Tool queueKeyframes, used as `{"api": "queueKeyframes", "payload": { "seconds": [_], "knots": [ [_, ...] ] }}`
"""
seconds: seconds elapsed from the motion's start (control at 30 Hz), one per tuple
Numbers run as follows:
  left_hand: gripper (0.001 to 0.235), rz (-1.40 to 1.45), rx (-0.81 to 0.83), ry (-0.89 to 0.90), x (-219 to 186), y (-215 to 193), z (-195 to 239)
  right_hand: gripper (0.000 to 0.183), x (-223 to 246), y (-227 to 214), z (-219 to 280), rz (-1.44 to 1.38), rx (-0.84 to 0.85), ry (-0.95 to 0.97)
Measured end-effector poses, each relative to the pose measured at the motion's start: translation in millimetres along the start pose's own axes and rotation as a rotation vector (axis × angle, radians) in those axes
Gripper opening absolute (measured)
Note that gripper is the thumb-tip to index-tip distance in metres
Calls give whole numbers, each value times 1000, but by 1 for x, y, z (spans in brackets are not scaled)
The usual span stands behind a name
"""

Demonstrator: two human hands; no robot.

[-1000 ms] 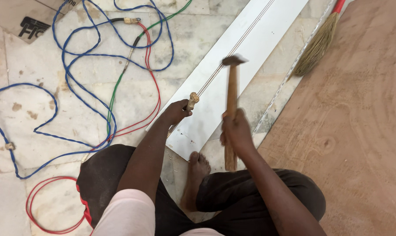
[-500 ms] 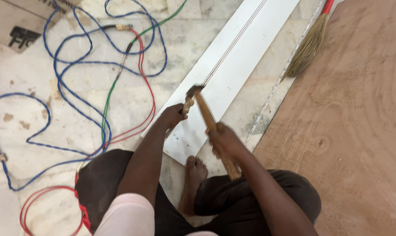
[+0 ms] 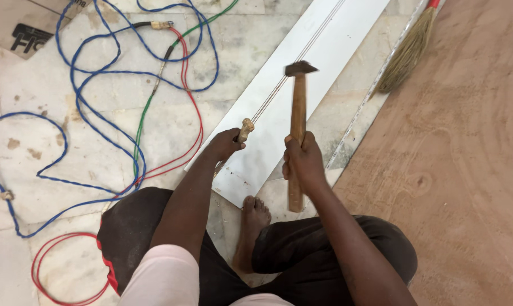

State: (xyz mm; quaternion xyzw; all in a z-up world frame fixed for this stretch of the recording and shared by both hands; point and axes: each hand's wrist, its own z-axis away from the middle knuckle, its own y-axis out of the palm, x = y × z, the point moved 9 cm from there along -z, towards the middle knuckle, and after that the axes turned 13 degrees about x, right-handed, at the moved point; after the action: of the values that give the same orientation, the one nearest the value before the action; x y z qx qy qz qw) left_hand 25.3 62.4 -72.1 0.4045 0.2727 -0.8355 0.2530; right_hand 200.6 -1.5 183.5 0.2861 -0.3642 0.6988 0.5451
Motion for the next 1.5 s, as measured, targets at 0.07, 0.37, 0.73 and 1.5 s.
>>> {"api": "queueKeyframes", "payload": {
  "seconds": [0.07, 0.37, 0.73, 1.5],
  "knots": [
    [32, -42, -8, 3, -2, 0, -1, 27, -30, 28, 6, 67, 202, 267],
    [31, -14, -10, 6, -3, 1, 6, 29, -27, 17, -3, 99, 90, 164],
    [32, -1, 5, -24, 3, 3, -1, 28, -26, 24, 0, 84, 129, 149],
    [33, -85, 11, 32, -12, -2, 17, 22, 23, -6, 12, -77, 9, -3]
  ]
}}
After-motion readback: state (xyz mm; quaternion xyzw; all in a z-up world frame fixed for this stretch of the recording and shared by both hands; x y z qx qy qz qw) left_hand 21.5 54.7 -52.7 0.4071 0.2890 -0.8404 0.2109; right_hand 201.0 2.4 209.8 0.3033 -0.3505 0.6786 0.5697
